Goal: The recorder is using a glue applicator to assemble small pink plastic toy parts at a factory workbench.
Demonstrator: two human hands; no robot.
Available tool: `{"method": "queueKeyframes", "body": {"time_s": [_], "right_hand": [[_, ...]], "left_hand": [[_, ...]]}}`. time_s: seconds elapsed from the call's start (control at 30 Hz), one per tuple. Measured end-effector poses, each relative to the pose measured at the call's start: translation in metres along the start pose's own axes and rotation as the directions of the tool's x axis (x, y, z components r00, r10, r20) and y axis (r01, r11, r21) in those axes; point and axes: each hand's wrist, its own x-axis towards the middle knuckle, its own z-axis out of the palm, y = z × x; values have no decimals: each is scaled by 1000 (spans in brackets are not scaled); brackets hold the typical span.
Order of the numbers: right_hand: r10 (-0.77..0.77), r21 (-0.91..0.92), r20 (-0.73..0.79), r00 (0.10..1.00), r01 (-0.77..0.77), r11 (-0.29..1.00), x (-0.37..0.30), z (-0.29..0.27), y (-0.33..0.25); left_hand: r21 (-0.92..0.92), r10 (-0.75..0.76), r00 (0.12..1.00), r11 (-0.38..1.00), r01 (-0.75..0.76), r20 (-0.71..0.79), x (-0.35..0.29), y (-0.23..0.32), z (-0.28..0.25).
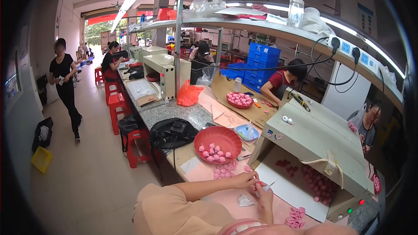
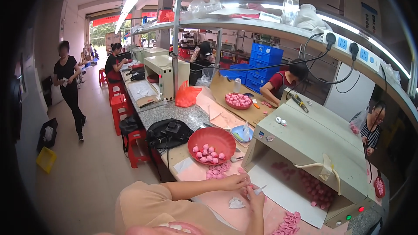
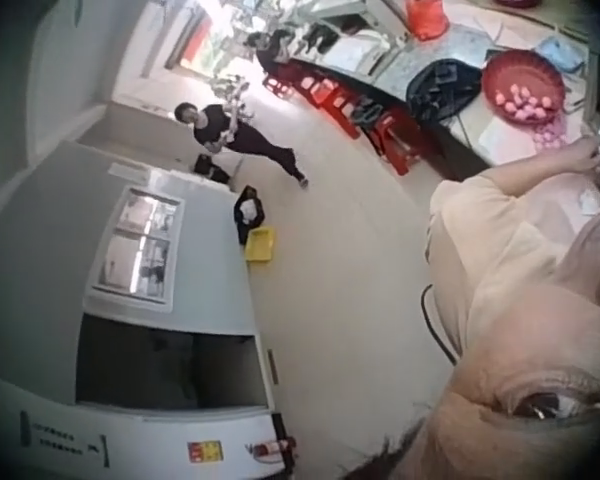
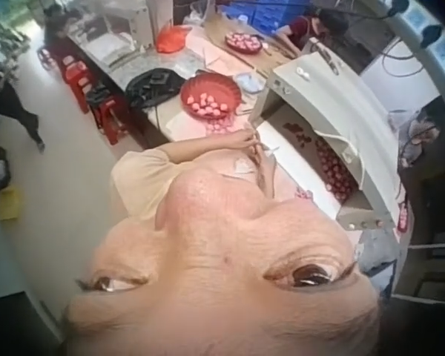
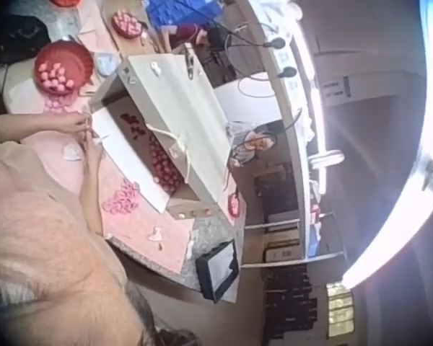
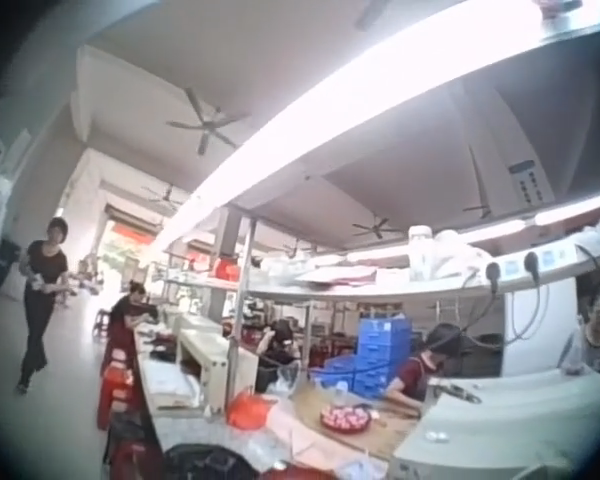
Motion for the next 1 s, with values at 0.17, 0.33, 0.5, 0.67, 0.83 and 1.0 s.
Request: {"method": "queueKeyframes", "body": {"time_s": [0.17,0.33,0.5,0.67,0.83,1.0], "right_hand": [[124,284,-17,992,-114,952,6,-4,-7],[225,463,-33,974,-184,867,15,-8,-12],[145,272,-52,988,-126,954,21,-8,-3],[158,147,-132,979,-139,979,20,0,-1],[173,163,-155,973,-148,975,22,-9,9],[221,198,-117,968,-195,960,21,-16,9]], "left_hand": [[-173,52,995,983,-67,-85,16,-9,14],[-43,-26,999,999,25,-27,29,-5,9],[-227,9,998,974,-24,-67,32,-24,18],[-401,-33,999,916,31,0,29,-28,15],[-400,-36,998,915,52,48,29,-30,10],[-404,-19,999,914,36,46,30,-32,15]]}}
